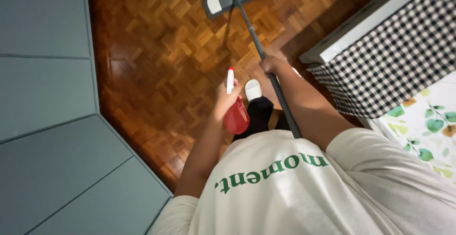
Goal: Mop the parquet floor in a bedroom using a spray bottle and a flat mop.
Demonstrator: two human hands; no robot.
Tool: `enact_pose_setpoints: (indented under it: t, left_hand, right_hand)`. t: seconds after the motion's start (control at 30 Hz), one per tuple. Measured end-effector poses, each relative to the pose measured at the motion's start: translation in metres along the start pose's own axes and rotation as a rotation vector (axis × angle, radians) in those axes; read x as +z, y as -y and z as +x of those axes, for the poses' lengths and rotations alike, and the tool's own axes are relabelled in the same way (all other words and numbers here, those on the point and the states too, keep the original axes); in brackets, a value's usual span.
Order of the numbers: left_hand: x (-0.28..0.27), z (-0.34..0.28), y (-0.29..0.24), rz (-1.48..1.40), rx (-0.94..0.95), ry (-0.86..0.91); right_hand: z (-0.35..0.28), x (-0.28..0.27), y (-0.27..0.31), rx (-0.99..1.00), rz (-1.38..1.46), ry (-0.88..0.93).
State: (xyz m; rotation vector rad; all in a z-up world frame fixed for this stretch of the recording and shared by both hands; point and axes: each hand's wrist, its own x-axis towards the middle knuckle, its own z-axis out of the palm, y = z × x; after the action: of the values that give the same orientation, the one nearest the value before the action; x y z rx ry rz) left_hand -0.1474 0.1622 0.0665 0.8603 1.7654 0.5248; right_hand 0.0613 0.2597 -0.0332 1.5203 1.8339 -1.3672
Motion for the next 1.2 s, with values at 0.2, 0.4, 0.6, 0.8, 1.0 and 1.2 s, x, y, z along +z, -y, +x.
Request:
enact_pose_setpoints:
  t: [0.2, 0.4, 0.6, 0.8, 1.0, 1.2]
  left_hand:
    - [0.059, 0.0, 0.046, 0.044, 0.125, -0.044]
    - [0.108, -0.046, 0.046, 0.051, 0.081, -0.057]
    - [0.167, -0.084, 0.06, 0.137, -0.04, -0.1]
    - [0.204, -0.11, 0.077, 0.114, -0.08, -0.128]
    - [0.23, -0.12, 0.095, 0.091, 0.02, -0.053]
    - [0.235, -0.129, 0.077, 0.243, -0.019, -0.044]
  right_hand:
    - [-0.12, 0.058, -0.073, 0.128, 0.263, -0.044]
    - [-0.207, 0.127, -0.14, 0.255, 0.31, 0.026]
    - [-0.209, 0.201, -0.237, 0.286, 0.536, -0.081]
    - [-0.256, 0.224, -0.286, 0.27, 0.377, 0.022]
    - [-0.299, 0.238, -0.307, 0.319, 0.321, 0.05]
    - [-0.293, 0.22, -0.281, 0.308, 0.257, 0.054]
